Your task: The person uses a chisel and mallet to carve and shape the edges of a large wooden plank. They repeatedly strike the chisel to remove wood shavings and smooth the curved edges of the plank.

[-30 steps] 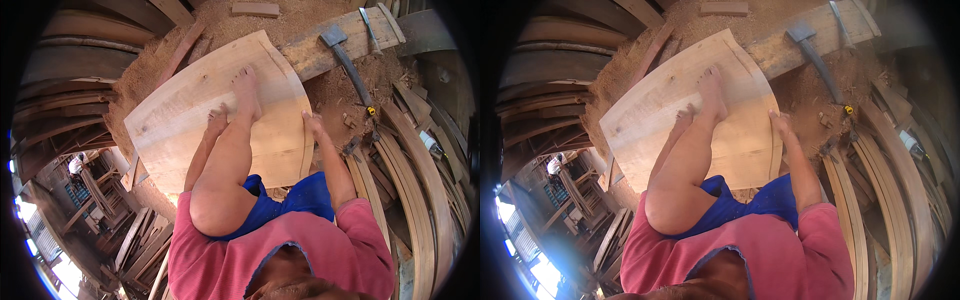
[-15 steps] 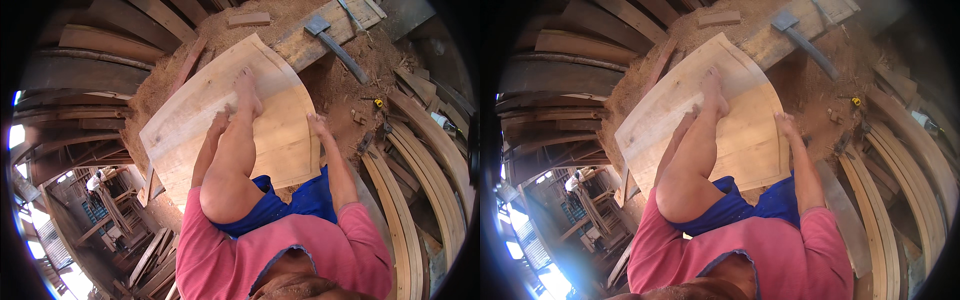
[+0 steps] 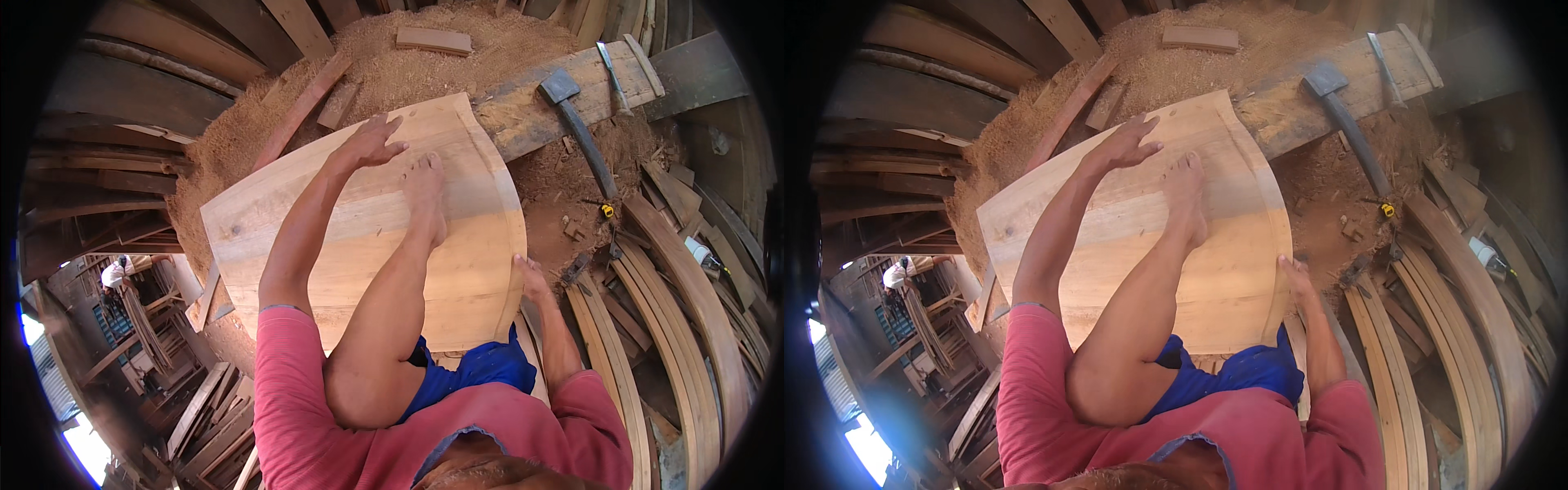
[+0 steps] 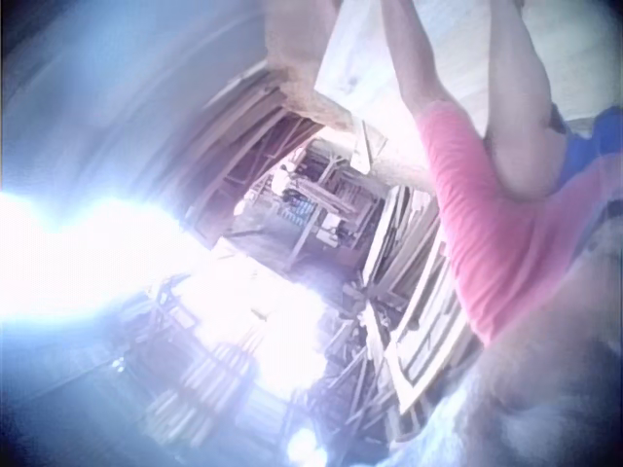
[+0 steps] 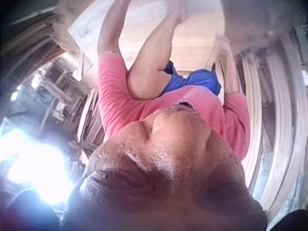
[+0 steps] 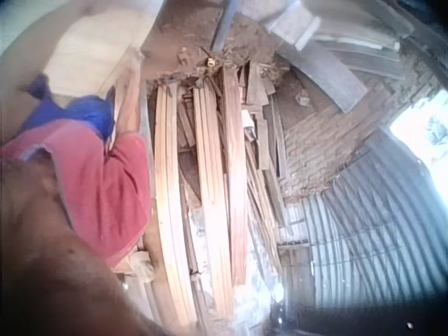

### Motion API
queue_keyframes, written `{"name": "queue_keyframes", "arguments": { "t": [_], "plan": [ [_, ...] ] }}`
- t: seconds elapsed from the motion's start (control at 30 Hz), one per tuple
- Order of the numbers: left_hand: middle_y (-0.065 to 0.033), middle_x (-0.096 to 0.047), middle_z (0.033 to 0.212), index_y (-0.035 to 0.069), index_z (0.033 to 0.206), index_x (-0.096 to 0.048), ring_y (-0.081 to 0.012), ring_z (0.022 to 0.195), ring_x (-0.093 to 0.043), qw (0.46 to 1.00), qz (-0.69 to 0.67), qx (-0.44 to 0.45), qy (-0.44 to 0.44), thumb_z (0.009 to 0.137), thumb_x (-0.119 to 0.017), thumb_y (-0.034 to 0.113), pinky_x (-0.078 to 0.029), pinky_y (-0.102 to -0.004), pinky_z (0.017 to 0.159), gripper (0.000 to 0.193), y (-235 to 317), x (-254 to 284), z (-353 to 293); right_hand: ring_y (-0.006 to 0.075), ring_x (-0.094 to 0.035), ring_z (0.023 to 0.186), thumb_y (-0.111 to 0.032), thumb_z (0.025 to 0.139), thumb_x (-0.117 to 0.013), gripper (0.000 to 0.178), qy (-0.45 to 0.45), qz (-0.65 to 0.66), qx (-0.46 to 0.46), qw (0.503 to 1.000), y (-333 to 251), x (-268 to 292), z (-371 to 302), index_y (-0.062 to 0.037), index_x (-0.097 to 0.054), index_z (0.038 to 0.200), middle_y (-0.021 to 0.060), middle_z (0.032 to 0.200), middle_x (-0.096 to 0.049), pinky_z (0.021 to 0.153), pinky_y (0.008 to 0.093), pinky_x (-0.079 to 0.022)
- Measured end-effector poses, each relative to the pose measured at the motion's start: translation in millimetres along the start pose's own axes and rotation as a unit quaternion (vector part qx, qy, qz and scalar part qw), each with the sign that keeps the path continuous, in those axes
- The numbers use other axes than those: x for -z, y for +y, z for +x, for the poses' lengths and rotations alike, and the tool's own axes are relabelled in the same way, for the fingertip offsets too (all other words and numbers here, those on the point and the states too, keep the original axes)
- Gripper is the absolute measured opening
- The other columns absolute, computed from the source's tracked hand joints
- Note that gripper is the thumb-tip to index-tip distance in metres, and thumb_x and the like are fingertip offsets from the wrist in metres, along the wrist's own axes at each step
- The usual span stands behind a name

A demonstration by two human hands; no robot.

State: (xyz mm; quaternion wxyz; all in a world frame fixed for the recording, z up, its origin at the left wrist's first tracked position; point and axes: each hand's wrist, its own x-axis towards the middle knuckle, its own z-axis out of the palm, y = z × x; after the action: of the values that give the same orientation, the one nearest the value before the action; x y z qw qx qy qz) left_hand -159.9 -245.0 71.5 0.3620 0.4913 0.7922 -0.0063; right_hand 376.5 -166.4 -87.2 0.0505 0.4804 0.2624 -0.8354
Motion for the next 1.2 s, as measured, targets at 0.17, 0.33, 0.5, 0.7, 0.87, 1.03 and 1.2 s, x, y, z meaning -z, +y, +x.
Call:
{"name": "queue_keyframes", "arguments": {
  "t": [0.17,0.33,0.5,0.7,0.87,1.03,1.2],
  "plan": [
    [-0.0318,-0.019,0.165,0.003,0.161,-0.027,-0.0446,0.156,-0.015,0.997,0.057,0.06,-0.009,0.099,-0.06,0.049,-0.02,-0.0481,0.127,0.084,9,-46,36,0.0256,-0.068,0.099,-0.029,0.102,-0.062,0.038,0.143,-0.435,0.103,0.883,-122,-9,-10,0.0027,-0.062,0.123,0.0168,0.108,-0.071,0.088,0.0384,-0.054],
    [-0.0284,-0.018,0.166,0.006,0.162,-0.024,-0.0461,0.156,-0.013,0.988,0.136,0.031,0.058,0.092,-0.068,0.048,-0.021,-0.0512,0.126,0.092,0,-64,25,0.0424,-0.059,0.119,-0.025,0.101,-0.062,0.042,0.336,-0.608,0.492,0.525,-341,-55,13,0.0032,-0.056,0.131,0.0258,0.126,-0.062,0.103,0.0496,-0.045],
    [-0.0264,-0.028,0.161,0.01,0.161,-0.03,-0.0461,0.15,-0.023,0.993,0.073,0.034,0.086,0.09,-0.073,0.043,-0.027,-0.0501,0.123,0.089,10,-52,22,0.0431,-0.052,0.133,-0.043,0.096,-0.064,0.069,0.44,-0.748,0.305,0.392,-481,13,115,-0.0021,-0.045,0.148,0.0286,0.141,-0.055,0.108,0.0549,-0.042],
    [-0.0276,-0.028,0.16,0.012,0.16,-0.033,-0.0469,0.148,-0.026,0.994,0.016,0.081,0.07,0.093,-0.068,0.045,-0.023,-0.0497,0.124,0.083,14,-48,28,0.0409,-0.061,0.124,-0.035,0.094,-0.064,0.067,0.443,-0.719,0.168,0.509,-472,31,168,0.0022,-0.045,0.146,0.0305,0.131,-0.061,0.1,0.05,-0.049],
    [-0.0294,-0.02,0.165,0.014,0.161,-0.033,-0.0464,0.155,-0.014,0.991,0.071,0.063,0.092,0.096,-0.06,0.049,-0.014,-0.0495,0.128,0.078,74,-68,82,0.0281,-0.07,0.1,-0.024,0.096,-0.061,0.058,0.342,-0.553,0.303,0.697,-452,20,157,0.0039,-0.048,0.144,0.0196,0.114,-0.07,0.08,0.0403,-0.057],
    [-0.0291,-0.019,0.166,0.018,0.163,-0.027,-0.0447,0.156,-0.013,0.98,-0.027,-0.198,-0.005,0.092,-0.07,0.042,-0.012,-0.0565,0.127,0.087,181,-70,76,0.0161,-0.067,0.085,-0.013,0.1,-0.052,0.048,0.124,-0.263,0.319,0.902,-382,-91,46,0.004,-0.05,0.144,0.0103,0.106,-0.068,0.075,0.0309,-0.055],
    [-0.0196,-0.041,0.158,0.021,0.162,-0.028,-0.0358,0.149,-0.036,0.918,-0.066,-0.251,0.301,0.081,-0.083,0.022,-0.023,-0.0553,0.124,0.098,235,-39,61,0.0147,-0.069,0.085,-0.011,0.103,-0.051,0.037,-0.024,-0.229,0.243,0.942,-315,-123,-14,0.0025,-0.052,0.137,0.0084,0.107,-0.068,0.075,0.0286,-0.057]
  ]
}}
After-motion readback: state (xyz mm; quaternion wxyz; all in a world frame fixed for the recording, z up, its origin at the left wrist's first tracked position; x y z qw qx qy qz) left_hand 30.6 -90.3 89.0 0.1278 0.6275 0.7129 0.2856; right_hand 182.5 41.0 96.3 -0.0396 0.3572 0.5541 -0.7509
